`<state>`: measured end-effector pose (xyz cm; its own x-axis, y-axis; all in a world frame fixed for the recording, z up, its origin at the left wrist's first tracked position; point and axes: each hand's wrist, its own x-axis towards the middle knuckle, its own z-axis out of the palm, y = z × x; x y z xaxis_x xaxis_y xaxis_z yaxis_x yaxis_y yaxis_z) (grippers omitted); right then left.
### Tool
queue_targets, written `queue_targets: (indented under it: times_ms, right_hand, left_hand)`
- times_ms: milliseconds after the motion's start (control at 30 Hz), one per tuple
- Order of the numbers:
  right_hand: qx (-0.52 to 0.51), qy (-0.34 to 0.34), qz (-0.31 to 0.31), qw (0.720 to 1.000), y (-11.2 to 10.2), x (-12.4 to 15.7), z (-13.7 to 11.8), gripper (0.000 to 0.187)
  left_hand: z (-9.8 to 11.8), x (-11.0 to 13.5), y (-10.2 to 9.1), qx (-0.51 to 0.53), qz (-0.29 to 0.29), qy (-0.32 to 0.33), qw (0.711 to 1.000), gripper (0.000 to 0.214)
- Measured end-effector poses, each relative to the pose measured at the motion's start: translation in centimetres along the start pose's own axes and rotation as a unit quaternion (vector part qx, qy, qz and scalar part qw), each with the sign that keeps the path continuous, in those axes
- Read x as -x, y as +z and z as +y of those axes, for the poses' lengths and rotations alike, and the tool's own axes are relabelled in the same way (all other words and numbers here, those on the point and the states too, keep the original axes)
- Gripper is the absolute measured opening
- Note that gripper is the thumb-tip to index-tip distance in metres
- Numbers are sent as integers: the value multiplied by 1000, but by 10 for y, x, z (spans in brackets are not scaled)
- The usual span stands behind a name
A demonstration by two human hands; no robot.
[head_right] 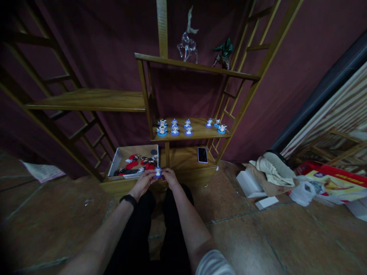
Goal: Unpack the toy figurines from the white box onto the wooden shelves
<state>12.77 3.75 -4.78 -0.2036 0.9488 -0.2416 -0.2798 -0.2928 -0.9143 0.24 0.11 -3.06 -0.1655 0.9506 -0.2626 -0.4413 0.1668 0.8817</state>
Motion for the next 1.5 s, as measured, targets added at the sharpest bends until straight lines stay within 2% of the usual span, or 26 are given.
queue_targets:
  times_ms: [533,767,1100,1500]
  right_hand:
    - [-18,4,-17,1000,0,4,-5,19]
    - [-44,7,-7,999,1,7,-8,24]
    - [-60,-6,-37,997,0,13,-11,32]
    - [-49,-10,-49,998,0,15,-14,36]
  left_hand:
    - [0,-2,-3,42,-24,-1,999,8]
    - [6,2,-1,58,-43,-8,997,13]
    - [8,5,1,57,-50,-6,997,26]
    - [10,6,1,92,-51,-10,994,25]
